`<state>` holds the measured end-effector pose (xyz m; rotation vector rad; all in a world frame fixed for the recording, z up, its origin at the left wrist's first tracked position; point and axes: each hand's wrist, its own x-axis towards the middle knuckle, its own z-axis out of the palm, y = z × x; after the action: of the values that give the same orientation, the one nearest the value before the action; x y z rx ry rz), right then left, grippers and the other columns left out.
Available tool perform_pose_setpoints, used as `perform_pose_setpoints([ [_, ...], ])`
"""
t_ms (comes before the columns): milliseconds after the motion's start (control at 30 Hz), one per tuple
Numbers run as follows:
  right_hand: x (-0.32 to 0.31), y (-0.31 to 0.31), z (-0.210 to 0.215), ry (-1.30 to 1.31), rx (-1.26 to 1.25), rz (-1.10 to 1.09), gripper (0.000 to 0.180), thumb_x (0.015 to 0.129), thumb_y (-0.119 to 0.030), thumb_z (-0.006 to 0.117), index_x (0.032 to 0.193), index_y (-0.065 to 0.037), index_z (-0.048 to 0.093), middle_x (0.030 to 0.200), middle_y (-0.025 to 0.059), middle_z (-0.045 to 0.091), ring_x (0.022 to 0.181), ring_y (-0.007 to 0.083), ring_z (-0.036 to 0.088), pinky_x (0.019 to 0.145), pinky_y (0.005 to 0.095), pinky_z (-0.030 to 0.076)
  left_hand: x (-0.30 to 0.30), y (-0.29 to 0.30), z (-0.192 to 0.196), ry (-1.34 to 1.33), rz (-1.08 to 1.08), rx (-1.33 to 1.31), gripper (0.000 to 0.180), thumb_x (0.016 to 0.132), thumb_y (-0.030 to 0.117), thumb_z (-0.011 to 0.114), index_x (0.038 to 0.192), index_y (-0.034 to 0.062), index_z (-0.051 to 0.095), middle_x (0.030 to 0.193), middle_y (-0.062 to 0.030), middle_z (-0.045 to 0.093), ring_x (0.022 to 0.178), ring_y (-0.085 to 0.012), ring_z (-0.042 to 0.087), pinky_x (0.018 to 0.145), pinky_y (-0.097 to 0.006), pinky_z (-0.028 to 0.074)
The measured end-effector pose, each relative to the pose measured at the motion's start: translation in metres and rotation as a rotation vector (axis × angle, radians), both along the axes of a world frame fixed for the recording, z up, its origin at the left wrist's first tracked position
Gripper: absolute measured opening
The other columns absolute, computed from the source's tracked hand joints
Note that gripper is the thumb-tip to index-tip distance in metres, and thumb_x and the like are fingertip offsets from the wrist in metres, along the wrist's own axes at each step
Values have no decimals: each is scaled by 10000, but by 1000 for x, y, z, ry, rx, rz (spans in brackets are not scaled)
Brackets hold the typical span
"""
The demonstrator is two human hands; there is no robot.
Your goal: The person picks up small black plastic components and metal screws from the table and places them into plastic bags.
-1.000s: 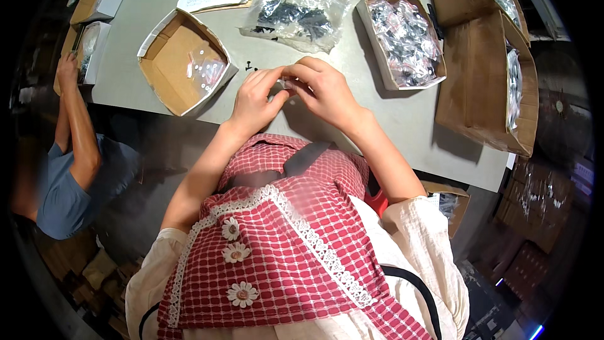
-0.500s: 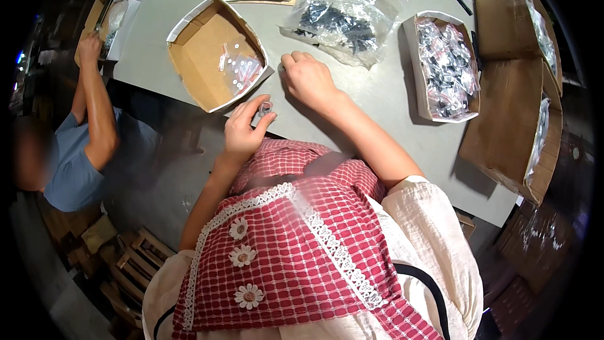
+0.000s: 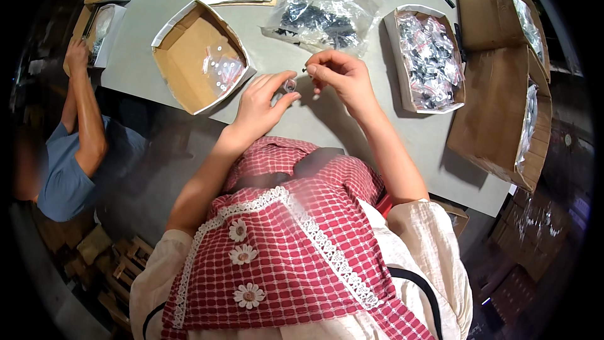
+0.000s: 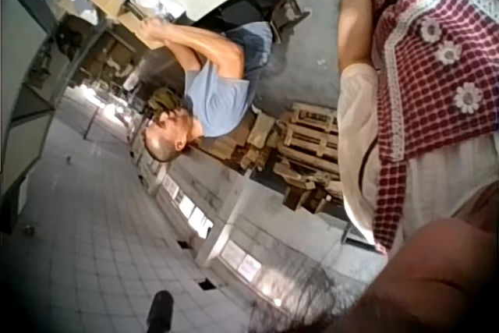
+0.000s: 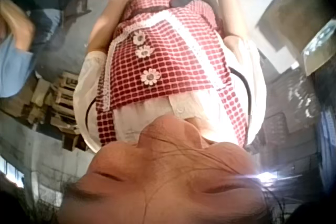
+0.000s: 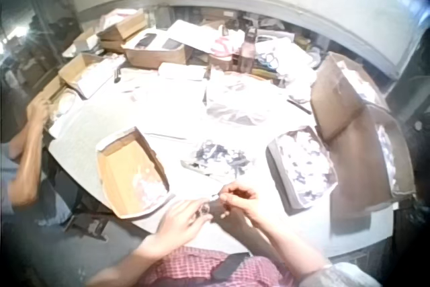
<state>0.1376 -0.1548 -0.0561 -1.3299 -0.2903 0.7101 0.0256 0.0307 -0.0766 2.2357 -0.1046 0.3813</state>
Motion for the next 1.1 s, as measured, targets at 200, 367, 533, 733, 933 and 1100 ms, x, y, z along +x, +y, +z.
perform_pose_setpoints([
  [200,-17,-4,16,-24,85,-29,168,936,-99,699,1037,35,711,906,74,696,746,115,632,657,247,524,14,-10,11,-87,-58,31,385,817,145,772,1161,18,657,1031,-132,701,964,-318,655,846,-407,502],
  [367,-19,-7,9,-77,48,-28,165,954,-107,674,1047,19,723,954,55,688,794,105,628,679,251,521,15,-12,11,-99,-64,45,387,814,142,770,1161,14,656,1041,-137,699,974,-326,652,860,-408,500],
  [533,-24,-6,19,-550,-253,-28,206,905,-155,699,1057,-20,731,996,94,661,846,182,652,694,300,529,13,-11,13,-89,-60,70,403,812,129,766,1181,19,646,1030,-139,696,977,-330,648,871,-412,497],
  [733,-24,-5,1,-437,-381,-32,205,919,-177,679,1000,11,694,902,117,679,787,204,683,706,323,550,11,-12,24,98,-47,-85,367,859,71,713,1212,15,628,995,-93,696,910,-221,662,819,-340,508],
  [933,-19,-15,22,-97,-90,-20,136,990,-96,608,1049,24,632,851,58,675,752,121,672,690,272,577,3,6,14,524,-30,-852,309,921,75,678,1214,-13,631,985,-55,699,942,-108,654,798,-227,505],
  [1100,-27,-14,53,-37,-68,44,188,960,-40,633,1134,16,590,842,61,681,739,114,673,654,265,577,13,8,60,557,-51,-850,202,936,166,671,1056,4,667,925,-50,714,838,-77,650,689,-217,495],
])
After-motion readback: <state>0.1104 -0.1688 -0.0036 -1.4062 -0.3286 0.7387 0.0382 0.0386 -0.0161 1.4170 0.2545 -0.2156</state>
